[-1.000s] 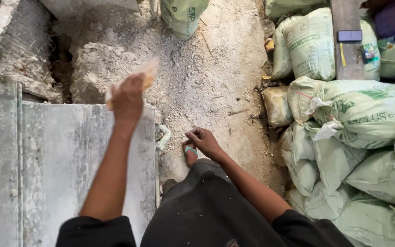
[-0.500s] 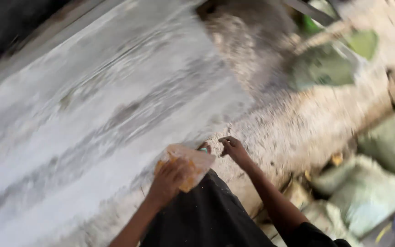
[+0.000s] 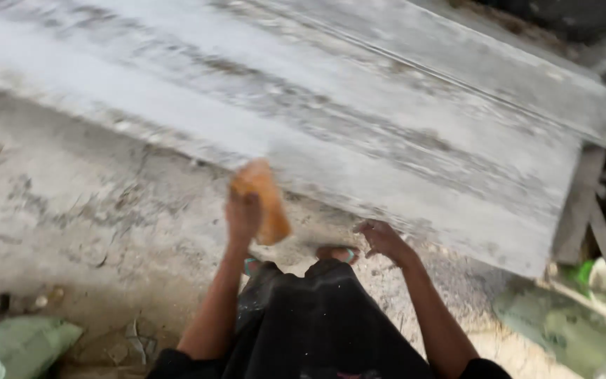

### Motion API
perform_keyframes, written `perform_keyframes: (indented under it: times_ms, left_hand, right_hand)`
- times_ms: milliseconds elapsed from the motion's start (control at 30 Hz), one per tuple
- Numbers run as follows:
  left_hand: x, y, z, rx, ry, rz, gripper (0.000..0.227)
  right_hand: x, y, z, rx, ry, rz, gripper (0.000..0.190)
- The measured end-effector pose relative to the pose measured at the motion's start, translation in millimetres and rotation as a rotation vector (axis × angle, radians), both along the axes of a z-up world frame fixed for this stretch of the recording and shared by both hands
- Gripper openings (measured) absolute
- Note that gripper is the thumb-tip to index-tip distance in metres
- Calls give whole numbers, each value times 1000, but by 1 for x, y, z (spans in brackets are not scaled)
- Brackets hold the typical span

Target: Scraping and cleaning dried plaster or gypsum residue from a workbench surface using a putty knife and a wooden block.

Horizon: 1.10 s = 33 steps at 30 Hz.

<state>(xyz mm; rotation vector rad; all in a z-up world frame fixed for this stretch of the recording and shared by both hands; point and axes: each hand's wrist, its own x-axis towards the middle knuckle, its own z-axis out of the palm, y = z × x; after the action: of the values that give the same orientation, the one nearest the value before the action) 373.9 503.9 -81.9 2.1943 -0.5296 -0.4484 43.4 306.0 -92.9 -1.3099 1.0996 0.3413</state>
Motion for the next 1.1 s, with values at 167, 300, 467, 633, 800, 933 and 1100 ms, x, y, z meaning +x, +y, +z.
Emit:
perform_keyframes:
  times_ms: [167,300,467,633,800,933,1100]
  left_hand:
    - [148,217,-58,242,-231,474,62]
    - [160,361,-31,287,-83,637,55]
    - [101,444,-66,454,0,603,55]
    - [25,424,-117,252,237,929,39]
    - [42,378,-94,158,203,1002,33]
    - [121,366,-33,36,99,913,25]
    - [255,354,-5,17,87,848,29]
  right_hand:
    - [128,76,-1,-17,-82,65,44]
    - [216,122,0,41,-163,262,51]
    - [306,139,7,65,-167,457,52]
    - [370,140,-26,59,-285,494,50]
    - [441,180,-30,76,-261,525,49]
    - [522,202,-45,187,-372,578,49]
    - [675,202,-23,110,-518,613,49]
